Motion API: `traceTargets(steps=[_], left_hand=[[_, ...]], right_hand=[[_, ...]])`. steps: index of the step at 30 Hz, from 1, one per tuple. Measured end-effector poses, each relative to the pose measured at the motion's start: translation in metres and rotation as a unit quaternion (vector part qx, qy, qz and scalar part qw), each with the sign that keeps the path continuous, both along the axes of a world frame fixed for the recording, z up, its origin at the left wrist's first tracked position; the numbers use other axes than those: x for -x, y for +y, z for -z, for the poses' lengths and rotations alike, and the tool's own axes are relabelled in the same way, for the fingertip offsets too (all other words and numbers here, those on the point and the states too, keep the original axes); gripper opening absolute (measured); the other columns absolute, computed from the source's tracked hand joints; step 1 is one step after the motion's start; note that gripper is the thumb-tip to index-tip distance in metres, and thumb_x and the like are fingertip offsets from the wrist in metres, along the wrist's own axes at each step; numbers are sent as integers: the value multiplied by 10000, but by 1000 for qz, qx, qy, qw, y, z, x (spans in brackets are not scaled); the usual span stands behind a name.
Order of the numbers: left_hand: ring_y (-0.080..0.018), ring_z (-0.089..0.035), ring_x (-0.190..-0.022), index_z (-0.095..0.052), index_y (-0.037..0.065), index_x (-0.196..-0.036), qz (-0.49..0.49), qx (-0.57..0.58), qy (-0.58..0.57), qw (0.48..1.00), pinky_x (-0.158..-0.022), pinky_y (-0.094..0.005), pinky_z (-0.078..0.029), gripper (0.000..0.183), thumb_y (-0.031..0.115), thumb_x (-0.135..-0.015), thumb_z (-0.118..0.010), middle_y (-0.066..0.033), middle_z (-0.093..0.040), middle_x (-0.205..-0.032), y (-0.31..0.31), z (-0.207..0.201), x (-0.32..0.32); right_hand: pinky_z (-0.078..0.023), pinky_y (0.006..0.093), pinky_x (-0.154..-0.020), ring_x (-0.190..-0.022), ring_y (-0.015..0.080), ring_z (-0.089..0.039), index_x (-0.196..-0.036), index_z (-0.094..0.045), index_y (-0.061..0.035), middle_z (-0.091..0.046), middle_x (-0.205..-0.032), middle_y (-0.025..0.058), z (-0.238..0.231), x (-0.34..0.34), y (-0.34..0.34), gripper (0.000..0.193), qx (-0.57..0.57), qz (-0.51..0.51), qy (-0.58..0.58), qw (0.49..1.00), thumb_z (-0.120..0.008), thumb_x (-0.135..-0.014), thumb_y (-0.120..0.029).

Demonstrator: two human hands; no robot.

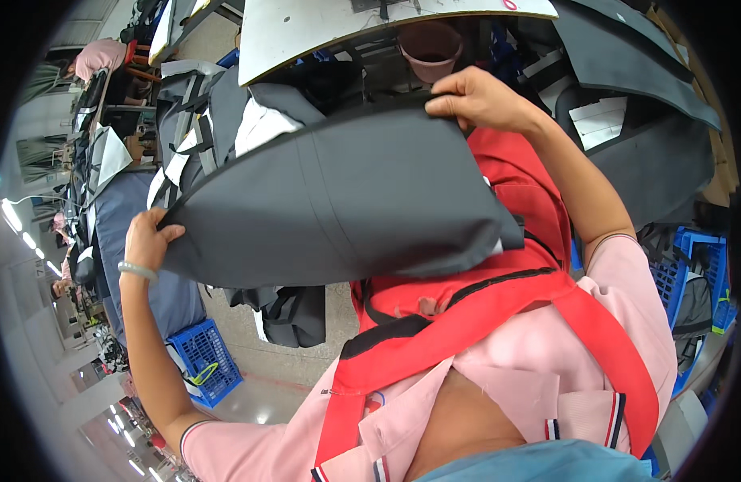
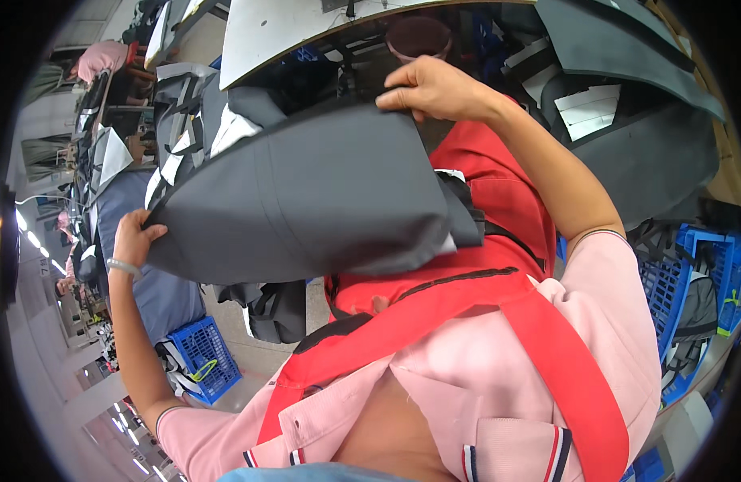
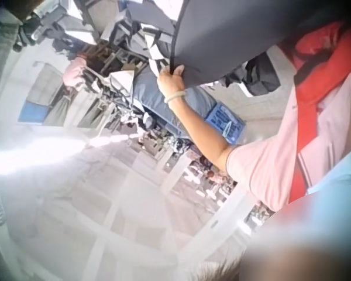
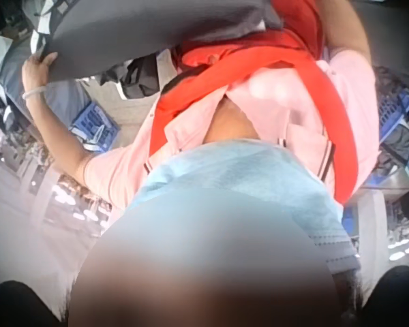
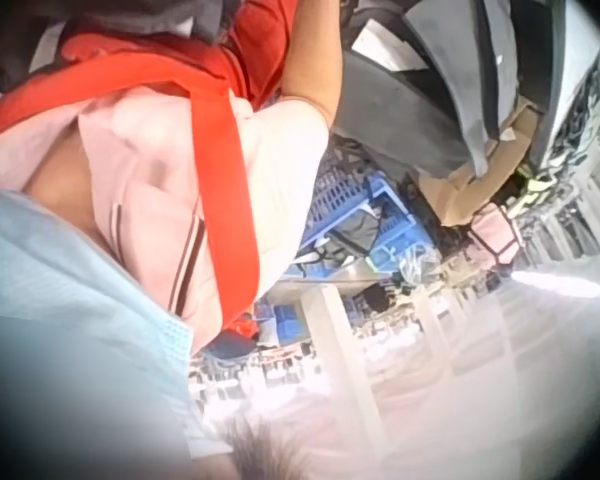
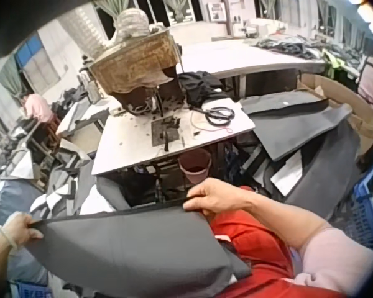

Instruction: Sewing together pieces of black fabric using an industrial sewing machine to create gear components.

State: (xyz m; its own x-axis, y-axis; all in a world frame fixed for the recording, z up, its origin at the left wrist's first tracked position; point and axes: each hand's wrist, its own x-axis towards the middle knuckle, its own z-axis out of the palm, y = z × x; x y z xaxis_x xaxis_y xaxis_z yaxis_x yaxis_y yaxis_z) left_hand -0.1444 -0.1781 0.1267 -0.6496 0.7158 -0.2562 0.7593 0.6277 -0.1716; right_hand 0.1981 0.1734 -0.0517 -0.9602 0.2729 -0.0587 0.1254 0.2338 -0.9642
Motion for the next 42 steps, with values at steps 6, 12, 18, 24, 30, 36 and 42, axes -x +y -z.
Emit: traceTargets(steps=[6, 12, 18, 24, 30, 36, 42], left_hand=[[-284, -648, -923, -667, -17, -1063, 228, -445, -70, 863, -831, -360, -488, 210, 54, -899, -556, -152, -675, -1021, 122, 31, -73], [-231, -602, -598, -687, -53, -892, 179, -340, -364, 849, -617, -311, -494, 221, 159, -831, -687, -167, -667, -737, 193, 88, -171], [-35, -545, -640, -696, -34, -868, 36, -366, -550, 750, -553, -199, -455, 155, 120, -871, -682, 14, -643, -712, 190, 100, -156], [-24, -455, -630, -642, -26, -804, 32, -352, -494, 794, -529, -208, -405, 194, 150, -874, -685, 35, -558, -665, 179, 105, -150], [-74, -516, -720, -642, -32, -985, 76, -399, -448, 796, -664, -246, -444, 193, 145, -914, -615, -62, -585, -718, 149, 62, -175], [-288, -683, -806, -699, 4, -988, 333, -439, -63, 832, -744, -312, -514, 219, 160, -841, -656, -181, -695, -860, 245, 4, -90], [-162, -665, -823, -710, -6, -1031, 224, -384, -174, 879, -787, -272, -501, 295, 216, -836, -705, -117, -725, -941, 336, 55, -34]], right_hand=[[-322, 208, -457, -514, 9, -401, -791, -630, -17, -464, -583, -60, -45, 26, -33, 261, 62, 153, 81, 983, -629, -931, -237], [-346, 183, -409, -444, 27, -457, -841, -690, -10, -542, -575, -11, -57, 32, -28, 503, 145, 154, 138, 968, -506, -981, -457], [-448, 200, -644, -716, 56, -556, -1075, -666, -7, -601, -788, 5, -40, 23, -18, 458, 142, 100, 78, 982, -505, -984, -426], [-501, 284, -770, -821, 119, -620, -1051, -669, 17, -688, -878, 61, -42, 4, -41, 390, 67, -60, -60, 994, -688, -871, -328], [-503, 291, -787, -835, 101, -620, -1041, -663, 37, -709, -886, 86, -48, 0, -54, 268, 88, -33, 87, 992, -675, -881, -178], [-511, 292, -766, -847, 117, -624, -1111, -621, 51, -697, -925, 75, -63, 83, -32, 351, 150, 142, 252, 946, -655, -885, -215], [-527, 267, -695, -761, 131, -646, -1066, -638, 42, -689, -908, 77, -23, 145, 11, 335, 307, 212, 184, 909, -672, -885, -238]])
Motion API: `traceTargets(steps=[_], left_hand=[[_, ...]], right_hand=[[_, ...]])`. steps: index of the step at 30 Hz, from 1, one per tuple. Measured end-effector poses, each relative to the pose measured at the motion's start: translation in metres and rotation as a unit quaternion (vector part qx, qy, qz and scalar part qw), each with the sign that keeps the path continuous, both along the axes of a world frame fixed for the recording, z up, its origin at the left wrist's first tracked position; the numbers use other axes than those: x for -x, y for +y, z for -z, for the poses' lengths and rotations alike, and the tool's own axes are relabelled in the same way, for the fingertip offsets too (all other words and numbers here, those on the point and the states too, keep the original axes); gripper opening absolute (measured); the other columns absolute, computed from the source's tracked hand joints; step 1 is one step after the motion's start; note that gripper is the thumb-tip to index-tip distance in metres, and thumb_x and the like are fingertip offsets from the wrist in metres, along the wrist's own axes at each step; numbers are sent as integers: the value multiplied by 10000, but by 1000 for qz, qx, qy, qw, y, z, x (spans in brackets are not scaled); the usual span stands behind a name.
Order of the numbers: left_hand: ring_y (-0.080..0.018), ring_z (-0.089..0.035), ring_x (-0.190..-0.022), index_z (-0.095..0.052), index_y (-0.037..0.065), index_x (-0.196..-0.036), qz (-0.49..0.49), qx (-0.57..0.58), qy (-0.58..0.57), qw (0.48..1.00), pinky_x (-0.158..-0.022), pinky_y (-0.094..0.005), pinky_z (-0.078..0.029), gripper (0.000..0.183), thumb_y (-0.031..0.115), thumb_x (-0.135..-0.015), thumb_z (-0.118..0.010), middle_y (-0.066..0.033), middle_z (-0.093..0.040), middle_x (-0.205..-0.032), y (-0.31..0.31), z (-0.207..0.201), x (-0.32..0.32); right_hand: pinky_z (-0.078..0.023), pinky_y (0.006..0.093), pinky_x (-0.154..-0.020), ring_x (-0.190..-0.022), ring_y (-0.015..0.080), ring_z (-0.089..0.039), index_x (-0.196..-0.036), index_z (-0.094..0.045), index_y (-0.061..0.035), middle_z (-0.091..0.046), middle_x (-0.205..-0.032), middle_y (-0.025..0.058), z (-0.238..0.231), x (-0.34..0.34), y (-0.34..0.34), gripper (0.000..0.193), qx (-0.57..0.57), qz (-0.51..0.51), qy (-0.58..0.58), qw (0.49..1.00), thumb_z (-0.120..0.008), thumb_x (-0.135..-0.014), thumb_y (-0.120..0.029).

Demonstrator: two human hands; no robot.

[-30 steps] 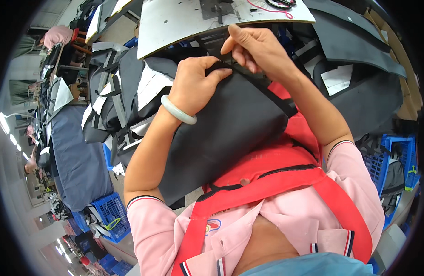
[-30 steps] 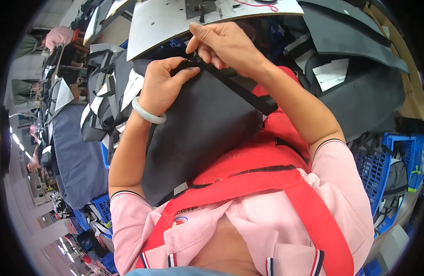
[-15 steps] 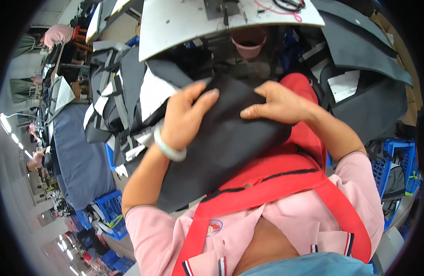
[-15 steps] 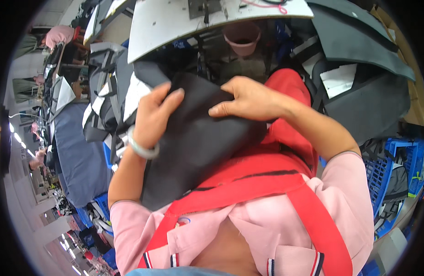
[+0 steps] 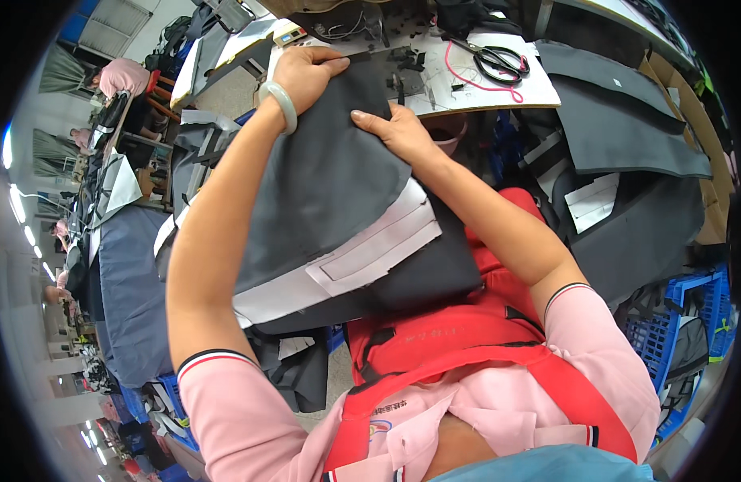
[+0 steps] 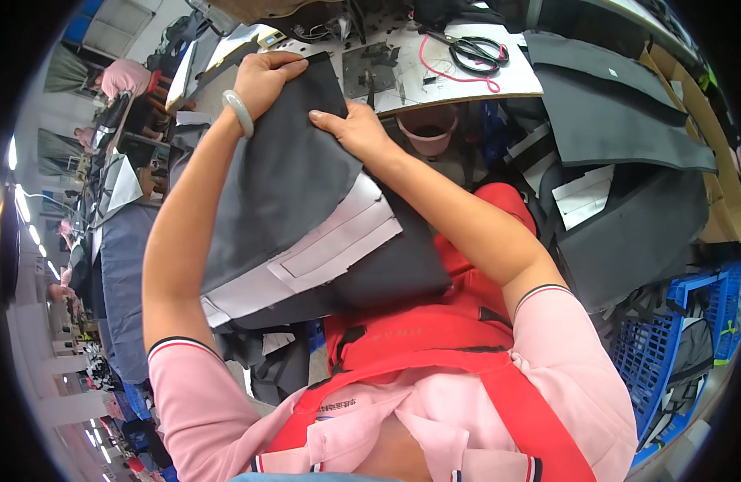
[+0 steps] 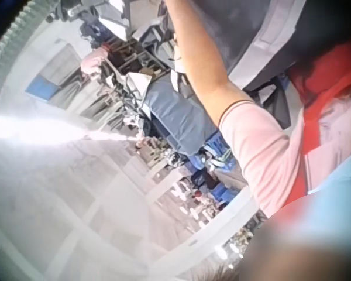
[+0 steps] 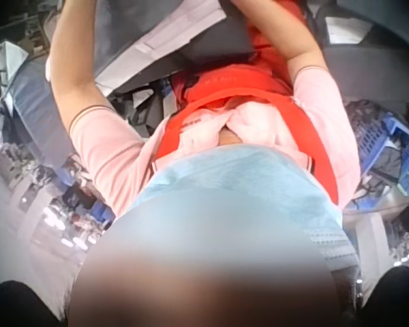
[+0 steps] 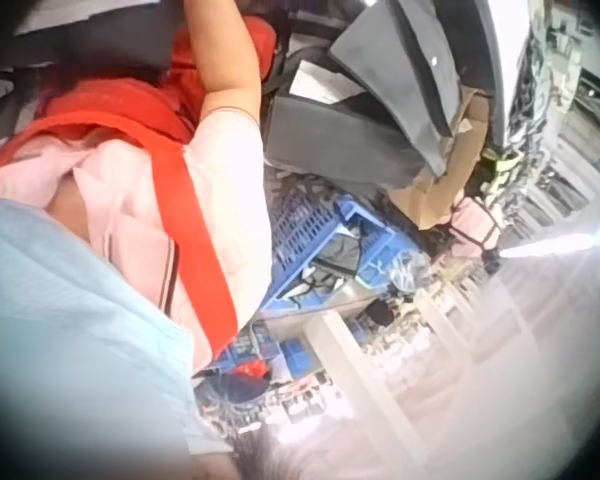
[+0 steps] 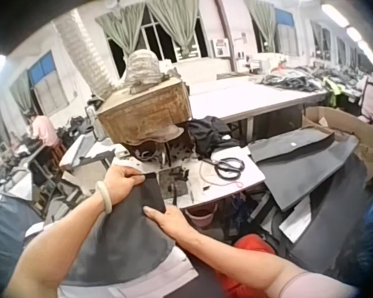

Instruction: Sewing together pieces of black fabric using an industrial sewing machine to create gear components.

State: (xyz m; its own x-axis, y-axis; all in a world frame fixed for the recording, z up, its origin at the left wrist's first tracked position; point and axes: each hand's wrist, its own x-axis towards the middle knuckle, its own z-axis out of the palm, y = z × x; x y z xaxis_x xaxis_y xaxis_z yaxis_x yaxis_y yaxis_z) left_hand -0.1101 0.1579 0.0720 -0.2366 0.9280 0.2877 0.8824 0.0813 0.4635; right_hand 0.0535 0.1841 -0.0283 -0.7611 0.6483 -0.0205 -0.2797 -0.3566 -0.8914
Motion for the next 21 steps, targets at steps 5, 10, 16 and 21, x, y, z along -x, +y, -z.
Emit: traceTargets(steps=[5, 10, 16, 21], left_hand=[[-143, -644, -892, -714, 19, -1062, -73, 25, -196, 978, -827, -254, -487, 317, 245, -840, -717, -86, -719, -980, 20, 33, 19], [-112, -631, -833, -715, -5, -1048, -49, -3, -214, 976, -757, -237, -498, 273, 197, -865, -707, -59, -711, -936, 33, 42, 26], [-127, -639, -869, -709, 15, -1079, -39, 11, -248, 968, -810, -248, -497, 335, 236, -830, -737, -78, -714, -986, 45, 44, 26], [-104, -632, -818, -702, 1, -1082, -23, -3, -325, 945, -739, -229, -508, 282, 188, -870, -709, -48, -700, -958, 41, 45, 28]], right_hand=[[-523, 252, -692, -770, 120, -643, -1149, -603, 18, -673, -931, 71, 16, 3, 30, 439, -66, -18, -43, 997, -709, -868, -301], [-519, 266, -669, -733, 133, -638, -1078, -622, 38, -678, -889, 85, 13, 6, 37, 345, -35, -2, -40, 999, -686, -870, -231], [-524, 264, -662, -730, 134, -640, -1070, -622, 48, -678, -887, 90, 9, -1, 41, 345, -52, 15, -37, 998, -682, -873, -230], [-521, 263, -658, -721, 130, -636, -1067, -623, 47, -679, -880, 86, 5, 0, 39, 340, -59, 20, -57, 996, -680, -874, -228]])
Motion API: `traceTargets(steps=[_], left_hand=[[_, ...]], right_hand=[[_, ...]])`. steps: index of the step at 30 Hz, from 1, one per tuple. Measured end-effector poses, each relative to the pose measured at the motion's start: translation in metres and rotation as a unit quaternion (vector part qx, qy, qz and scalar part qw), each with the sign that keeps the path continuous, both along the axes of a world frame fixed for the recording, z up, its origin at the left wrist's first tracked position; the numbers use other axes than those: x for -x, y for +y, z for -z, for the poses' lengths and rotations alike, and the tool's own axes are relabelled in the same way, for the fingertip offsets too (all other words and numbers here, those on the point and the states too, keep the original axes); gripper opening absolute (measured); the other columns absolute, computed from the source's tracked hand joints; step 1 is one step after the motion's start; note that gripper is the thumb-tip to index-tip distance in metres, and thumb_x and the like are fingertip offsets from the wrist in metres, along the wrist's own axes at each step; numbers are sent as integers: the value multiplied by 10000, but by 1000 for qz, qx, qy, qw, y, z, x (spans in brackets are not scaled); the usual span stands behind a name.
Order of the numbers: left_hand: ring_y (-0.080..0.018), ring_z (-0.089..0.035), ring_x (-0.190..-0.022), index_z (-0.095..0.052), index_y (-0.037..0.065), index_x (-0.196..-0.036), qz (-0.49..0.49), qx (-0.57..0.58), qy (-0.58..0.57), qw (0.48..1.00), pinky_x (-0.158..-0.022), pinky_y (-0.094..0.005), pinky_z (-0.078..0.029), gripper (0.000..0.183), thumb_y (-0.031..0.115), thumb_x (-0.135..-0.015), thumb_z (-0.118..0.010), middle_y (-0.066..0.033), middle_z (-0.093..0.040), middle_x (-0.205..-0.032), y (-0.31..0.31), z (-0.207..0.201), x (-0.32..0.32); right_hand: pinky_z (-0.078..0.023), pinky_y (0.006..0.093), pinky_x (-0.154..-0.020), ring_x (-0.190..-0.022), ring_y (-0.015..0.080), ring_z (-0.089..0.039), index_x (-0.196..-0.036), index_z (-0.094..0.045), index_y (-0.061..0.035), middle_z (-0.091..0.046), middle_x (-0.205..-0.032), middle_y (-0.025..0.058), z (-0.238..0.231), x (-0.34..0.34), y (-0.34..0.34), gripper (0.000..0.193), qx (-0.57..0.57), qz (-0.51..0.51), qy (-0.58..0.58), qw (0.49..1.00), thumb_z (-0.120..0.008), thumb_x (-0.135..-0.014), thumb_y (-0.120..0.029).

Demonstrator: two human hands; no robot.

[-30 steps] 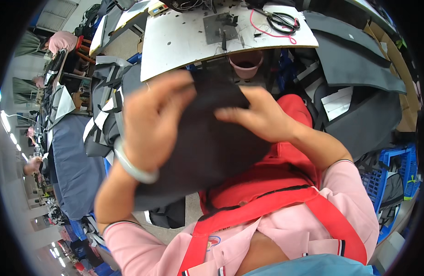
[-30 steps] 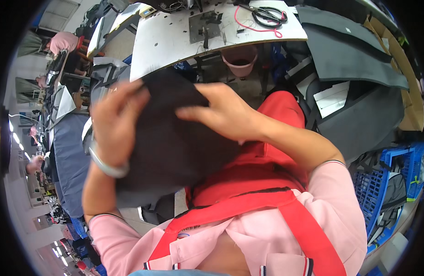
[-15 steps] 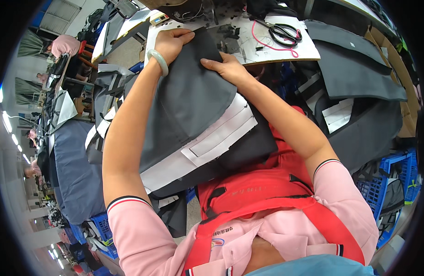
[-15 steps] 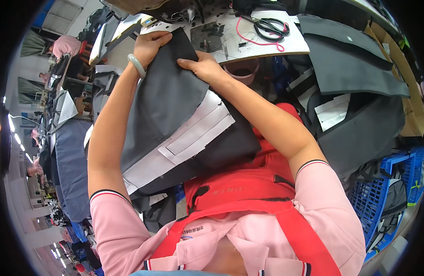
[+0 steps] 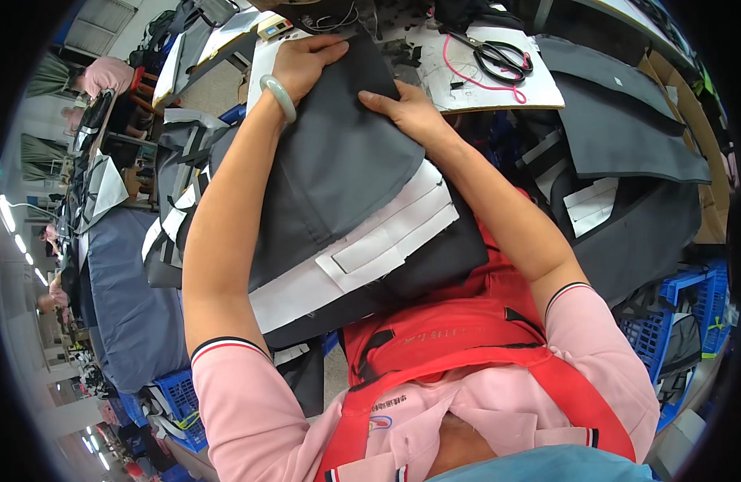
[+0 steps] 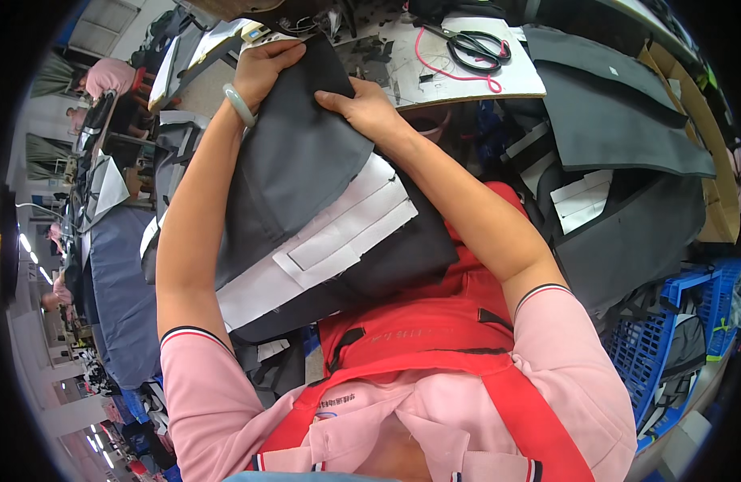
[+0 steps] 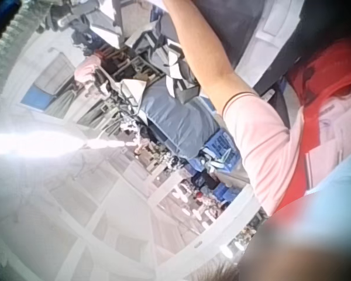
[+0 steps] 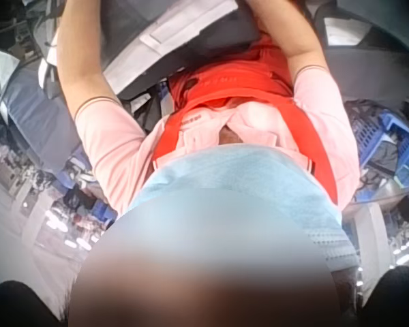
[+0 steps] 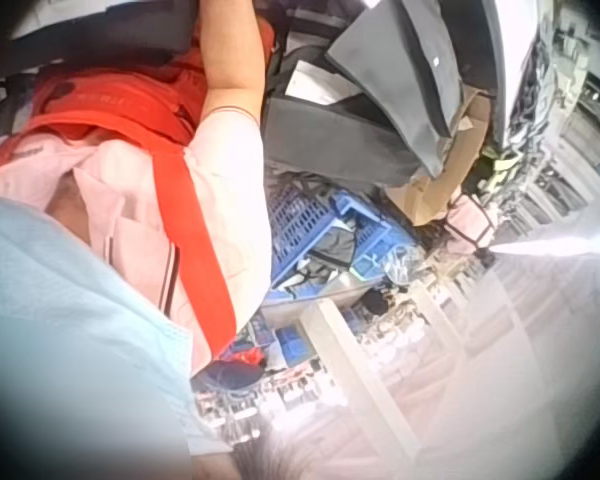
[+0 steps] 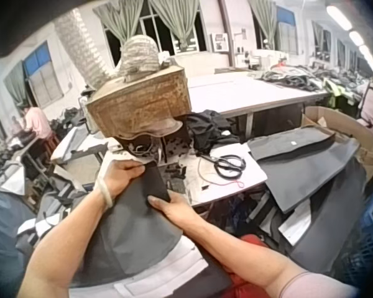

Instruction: Sewing together pieces of black fabric using an industrial sewing machine to create gear components.

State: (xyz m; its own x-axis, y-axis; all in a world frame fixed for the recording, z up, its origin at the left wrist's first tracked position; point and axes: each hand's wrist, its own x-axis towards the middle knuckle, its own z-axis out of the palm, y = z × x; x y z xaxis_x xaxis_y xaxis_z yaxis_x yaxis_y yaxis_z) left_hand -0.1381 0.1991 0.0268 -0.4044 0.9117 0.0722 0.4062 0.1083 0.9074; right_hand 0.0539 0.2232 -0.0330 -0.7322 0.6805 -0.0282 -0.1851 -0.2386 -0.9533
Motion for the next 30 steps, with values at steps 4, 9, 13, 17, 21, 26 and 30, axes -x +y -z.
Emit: traceTargets(steps=[4, 9, 13, 17, 21, 26, 30], left_hand=[[-106, -632, -820, -699, -3, -1088, -17, 19, -18, 1000, -743, -228, -509, 293, 191, -869, -711, -42, -698, -958, -8, 2, -1], [-111, -632, -837, -691, -3, -1109, 3, 8, 60, 998, -755, -232, -511, 316, 204, -871, -708, -49, -696, -964, 3, 1, 1], [-103, -626, -846, -674, -5, -1137, 5, 41, 23, 999, -776, -228, -499, 354, 239, -882, -696, -40, -689, -980, 4, -2, -5], [-88, -622, -858, -672, 12, -1126, 94, 71, 20, 993, -762, -239, -506, 356, 302, -922, -637, -31, -687, -965, -54, -10, -43], [-125, -619, -906, -626, -70, -1108, 201, 87, 98, 971, -833, -257, -483, 430, 252, -836, -708, -90, -684, -949, -177, -31, -95], [-226, -618, -819, -622, -62, -1032, 277, 285, -38, 917, -780, -307, -483, 364, 204, -809, -729, -129, -634, -903, -268, -40, -108], [-266, -566, -988, -587, -63, -1058, 227, 237, -29, 944, -887, -343, -436, 426, 273, -829, -715, -175, -575, -1061, -305, 23, -136]], right_hand=[[-520, 263, -655, -711, 130, -632, -1059, -625, 47, -679, -875, 86, 4, -1, -3, 338, -6, -12, 4, 1000, -682, -872, -229], [-517, 252, -663, -726, 121, -630, -1093, -612, 29, -673, -890, 74, 6, 1, 6, 380, -17, -9, -7, 1000, -691, -875, -272], [-513, 250, -696, -772, 116, -630, -1118, -608, 17, -673, -914, 67, -5, -7, 8, 400, -26, -26, -23, 999, -686, -880, -295], [-482, 251, -786, -886, 102, -589, -1115, -612, 37, -657, -992, 53, -8, -73, -17, 439, -159, -39, -43, 986, -672, -880, -329], [-462, 301, -911, -1018, 152, -586, -1159, -601, 26, -646, -1078, 57, 2, -213, -55, 412, -59, -76, -94, 991, -740, -798, -115], [-502, 317, -842, -902, 196, -661, -1021, -654, 17, -683, -1013, 96, -3, -330, -46, 403, -82, 138, -157, 974, -731, -639, -86], [-466, 280, -846, -928, 152, -610, -1162, -591, 45, -658, -1012, 74, 4, -336, 3, 502, -140, 17, -299, 944, -727, -798, -272]])
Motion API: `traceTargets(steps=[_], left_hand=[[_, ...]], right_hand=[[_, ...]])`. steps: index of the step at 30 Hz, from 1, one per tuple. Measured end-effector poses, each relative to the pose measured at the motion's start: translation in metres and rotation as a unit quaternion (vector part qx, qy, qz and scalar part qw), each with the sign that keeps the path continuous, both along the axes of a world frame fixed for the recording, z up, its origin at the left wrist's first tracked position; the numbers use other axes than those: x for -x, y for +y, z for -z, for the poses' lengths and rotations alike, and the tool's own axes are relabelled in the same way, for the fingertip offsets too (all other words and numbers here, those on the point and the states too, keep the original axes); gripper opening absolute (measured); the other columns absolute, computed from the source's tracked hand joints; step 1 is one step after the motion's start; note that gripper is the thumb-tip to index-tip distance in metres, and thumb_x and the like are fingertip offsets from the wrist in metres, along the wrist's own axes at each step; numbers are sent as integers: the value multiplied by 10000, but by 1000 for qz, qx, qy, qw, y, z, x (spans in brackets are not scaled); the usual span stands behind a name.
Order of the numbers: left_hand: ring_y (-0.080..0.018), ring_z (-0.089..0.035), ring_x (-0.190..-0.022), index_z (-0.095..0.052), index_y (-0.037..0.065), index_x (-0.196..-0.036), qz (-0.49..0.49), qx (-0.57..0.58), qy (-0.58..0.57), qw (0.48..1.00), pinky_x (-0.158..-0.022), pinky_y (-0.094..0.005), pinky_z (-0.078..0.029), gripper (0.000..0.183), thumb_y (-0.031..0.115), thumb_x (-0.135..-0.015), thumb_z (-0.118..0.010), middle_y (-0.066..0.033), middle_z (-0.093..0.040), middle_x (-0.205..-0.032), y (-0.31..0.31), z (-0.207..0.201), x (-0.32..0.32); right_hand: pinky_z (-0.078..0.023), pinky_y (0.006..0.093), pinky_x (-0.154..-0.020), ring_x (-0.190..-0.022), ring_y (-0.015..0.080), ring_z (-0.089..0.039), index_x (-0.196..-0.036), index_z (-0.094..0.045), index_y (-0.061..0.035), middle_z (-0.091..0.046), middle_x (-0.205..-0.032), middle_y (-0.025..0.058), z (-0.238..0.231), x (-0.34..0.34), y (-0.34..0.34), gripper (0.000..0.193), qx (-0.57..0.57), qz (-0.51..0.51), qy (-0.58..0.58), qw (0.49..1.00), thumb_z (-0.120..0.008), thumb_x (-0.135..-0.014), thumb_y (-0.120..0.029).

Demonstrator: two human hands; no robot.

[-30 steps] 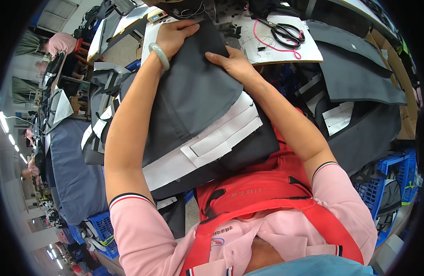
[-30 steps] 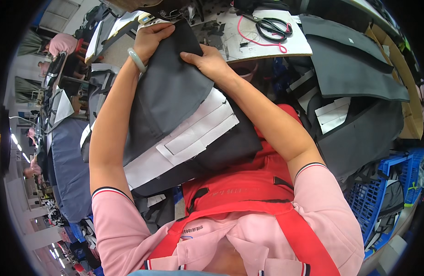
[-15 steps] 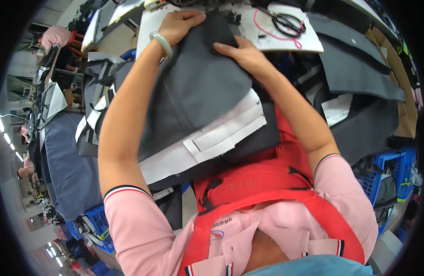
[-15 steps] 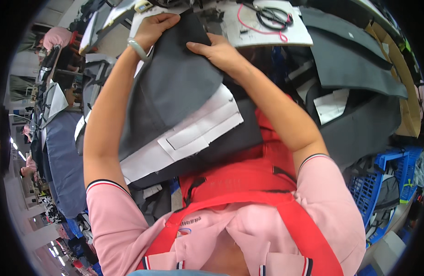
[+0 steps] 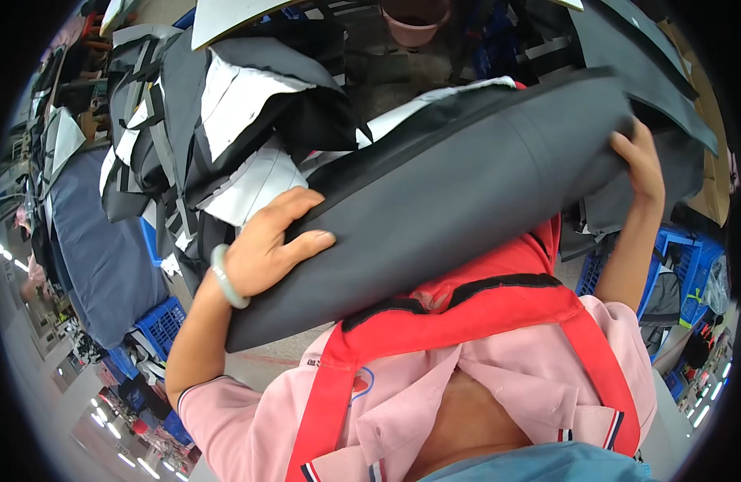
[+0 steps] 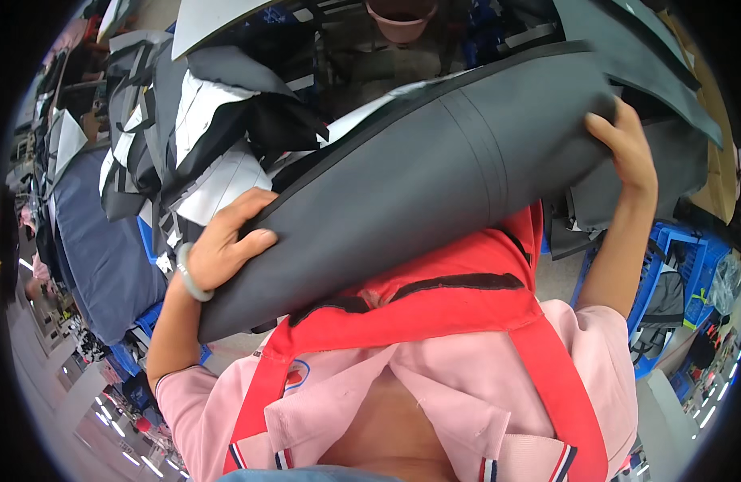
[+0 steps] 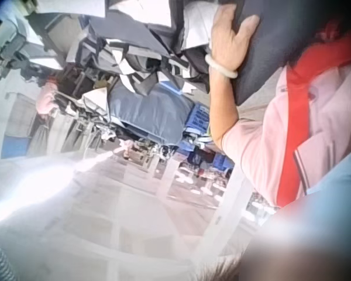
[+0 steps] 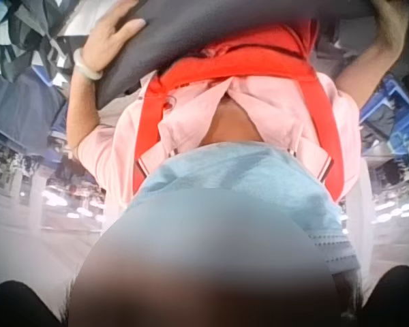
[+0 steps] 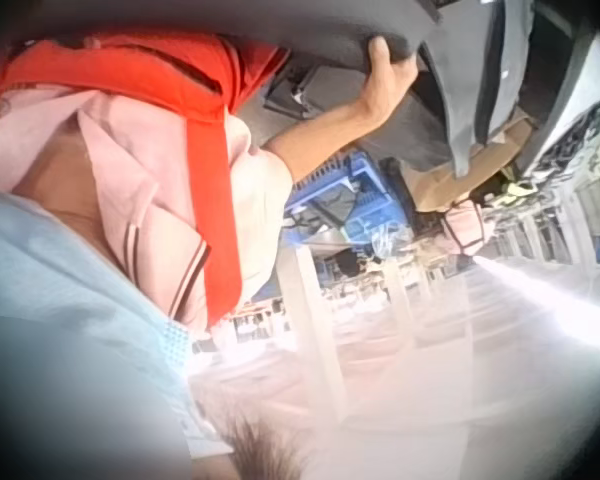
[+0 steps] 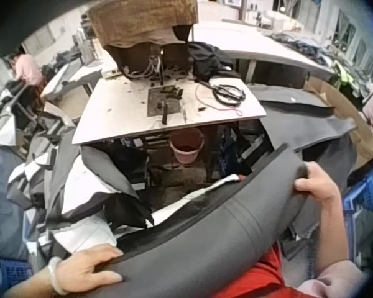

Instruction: Sewing together pieces of black fabric using an industrial sewing machine to create gear components.

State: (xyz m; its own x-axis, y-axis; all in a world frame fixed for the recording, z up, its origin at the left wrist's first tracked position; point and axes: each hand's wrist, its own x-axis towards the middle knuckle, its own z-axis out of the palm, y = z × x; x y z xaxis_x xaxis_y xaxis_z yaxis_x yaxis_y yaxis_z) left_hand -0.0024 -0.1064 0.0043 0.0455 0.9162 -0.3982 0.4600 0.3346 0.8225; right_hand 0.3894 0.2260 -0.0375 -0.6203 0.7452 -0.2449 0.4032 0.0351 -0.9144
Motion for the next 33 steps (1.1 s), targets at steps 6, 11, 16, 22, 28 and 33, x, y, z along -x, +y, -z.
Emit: traceTargets(steps=[6, 11, 16, 22, 28, 33], left_hand=[[-285, -588, -1005, -592, -58, -1117, -31, 47, 24, 998, -898, -330, -448, 498, 304, -812, -748, -185, -605, -1077, -7, 58, -15], [-226, -590, -704, -610, -55, -894, -17, 14, 47, 999, -676, -317, -475, 348, 186, -728, -800, -139, -623, -787, 33, -1, -49], [-307, -613, -722, -639, -16, -835, 159, -201, 77, 964, -632, -306, -476, 230, 65, -688, -796, -151, -613, -776, 52, -92, -86], [-267, -582, -1045, -644, -29, -1010, 51, -316, 37, 947, -871, -326, -455, 344, 109, -710, -738, -182, -612, -1142, 70, -134, -62], [-133, -513, -884, -599, -23, -980, -138, -478, 59, 866, -788, -256, -409, 142, 0, -900, -484, -97, -579, -1012, 75, -140, -16], [-123, -553, -751, -620, -18, -876, -117, -217, -7, 969, -675, -230, -419, 69, -5, -856, -556, -62, -568, -857, 87, -79, -46]], right_hand=[[-419, 364, -991, -1139, 296, -538, -1295, -543, -95, -575, -1252, 112, -3, 77, -32, 581, -548, -64, -106, 827, -716, -747, -184], [-419, 414, -968, -1152, 334, -526, -1286, -546, -74, -569, -1236, 168, -42, 137, -94, 776, -299, -436, 105, 842, -832, -574, -188], [-455, 383, -658, -735, 281, -625, -879, -646, -41, -637, -753, 112, -60, 117, -97, 316, -116, -507, 74, 851, -801, -685, -237], [-479, 347, -662, -744, 273, -634, -898, -656, -17, -649, -804, 133, -127, 17, -78, 300, -246, -295, 76, 920, -812, -681, -154], [-510, 280, -856, -886, 141, -649, -1174, -633, -54, -671, -1046, 12, -164, -106, 25, 377, -280, 285, 263, 878, -723, -809, -76], [-515, 282, -749, -803, 158, -637, -1047, -642, -6, -659, -929, 74, -133, -139, 152, 218, -195, 390, 396, 808, -682, -881, -142]])
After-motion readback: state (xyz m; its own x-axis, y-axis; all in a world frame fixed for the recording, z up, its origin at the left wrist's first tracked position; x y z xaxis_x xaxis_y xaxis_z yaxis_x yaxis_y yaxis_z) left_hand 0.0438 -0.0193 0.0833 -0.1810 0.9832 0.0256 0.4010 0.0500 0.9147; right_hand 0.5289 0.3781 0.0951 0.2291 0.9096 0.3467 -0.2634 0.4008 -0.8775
